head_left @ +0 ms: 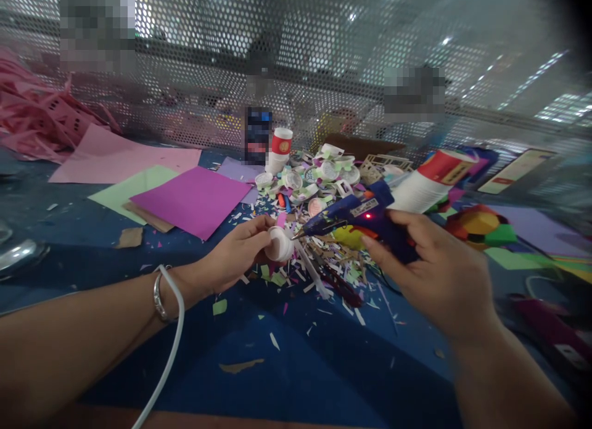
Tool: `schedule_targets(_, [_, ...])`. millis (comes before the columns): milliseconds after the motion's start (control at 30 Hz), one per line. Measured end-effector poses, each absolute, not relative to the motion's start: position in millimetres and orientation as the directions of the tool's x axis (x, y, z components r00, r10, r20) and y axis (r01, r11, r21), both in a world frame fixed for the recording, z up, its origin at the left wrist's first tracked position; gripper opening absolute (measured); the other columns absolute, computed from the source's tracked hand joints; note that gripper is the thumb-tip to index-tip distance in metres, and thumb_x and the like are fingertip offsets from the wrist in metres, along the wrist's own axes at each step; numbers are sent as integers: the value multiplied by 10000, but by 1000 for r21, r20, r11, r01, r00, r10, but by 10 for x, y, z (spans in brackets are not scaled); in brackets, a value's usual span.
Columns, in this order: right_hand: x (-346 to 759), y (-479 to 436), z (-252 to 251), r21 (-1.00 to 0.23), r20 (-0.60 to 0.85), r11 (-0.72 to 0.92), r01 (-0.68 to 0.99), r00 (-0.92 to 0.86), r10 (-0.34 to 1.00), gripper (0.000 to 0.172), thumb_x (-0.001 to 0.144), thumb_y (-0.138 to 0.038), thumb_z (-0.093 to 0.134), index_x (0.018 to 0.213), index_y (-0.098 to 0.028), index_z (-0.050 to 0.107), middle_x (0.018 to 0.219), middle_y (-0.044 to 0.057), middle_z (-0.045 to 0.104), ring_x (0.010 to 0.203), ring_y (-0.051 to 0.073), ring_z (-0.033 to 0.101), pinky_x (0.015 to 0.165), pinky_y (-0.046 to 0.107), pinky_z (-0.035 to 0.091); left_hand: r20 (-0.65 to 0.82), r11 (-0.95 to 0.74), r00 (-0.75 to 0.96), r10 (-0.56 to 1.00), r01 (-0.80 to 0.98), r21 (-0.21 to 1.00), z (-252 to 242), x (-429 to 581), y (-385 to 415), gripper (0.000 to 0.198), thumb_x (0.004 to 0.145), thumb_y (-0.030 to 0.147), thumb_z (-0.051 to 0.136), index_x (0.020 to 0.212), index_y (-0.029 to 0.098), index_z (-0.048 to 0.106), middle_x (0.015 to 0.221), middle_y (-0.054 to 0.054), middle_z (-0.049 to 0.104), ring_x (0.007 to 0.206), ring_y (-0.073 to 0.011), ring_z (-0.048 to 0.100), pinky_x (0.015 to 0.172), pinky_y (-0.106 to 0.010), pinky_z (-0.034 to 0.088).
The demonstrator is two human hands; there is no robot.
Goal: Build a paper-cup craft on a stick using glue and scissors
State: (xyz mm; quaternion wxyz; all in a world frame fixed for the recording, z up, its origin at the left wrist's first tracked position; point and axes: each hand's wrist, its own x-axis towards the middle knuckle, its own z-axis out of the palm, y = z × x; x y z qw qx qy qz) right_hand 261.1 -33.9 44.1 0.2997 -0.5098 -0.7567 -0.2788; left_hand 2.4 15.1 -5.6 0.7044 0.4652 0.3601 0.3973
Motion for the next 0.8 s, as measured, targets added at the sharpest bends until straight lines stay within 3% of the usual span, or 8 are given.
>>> schedule_targets(400, [2631, -361, 426, 96, 722, 347, 933, -305, 621, 341, 991, -371, 613, 1145, -79, 697, 1043, 152, 796, 857, 252, 791, 804, 305, 601, -131, 234, 421, 898, -203, 951, -46, 9, 143, 73, 832, 181, 545, 876, 201, 490, 786, 16, 535, 716, -137, 559, 762, -300, 478])
schedule_targets(633, [2631, -375, 431, 80, 713, 351, 933, -300, 633, 304, 1003, -362, 602, 1167, -118, 679, 1083, 139, 793, 929, 255, 787, 813, 309, 599, -140, 239, 422, 896, -191, 952, -63, 19, 149, 93, 842, 207, 560, 907, 200, 493, 800, 6, 550, 734, -150, 588, 760, -311, 464])
schedule_targets(800, [2619, -377, 442, 61, 717, 350, 935, -285, 637, 269, 1002, -372, 592, 1149, -169, 688, 1062, 106, 795, 878, 241, 785, 757, 313, 599, -145, 247, 421, 895, -198, 949, -81, 14, 156, 108, 841, 222, 573, 910, 203, 494, 800, 3, 554, 741, -159, 604, 734, -308, 459])
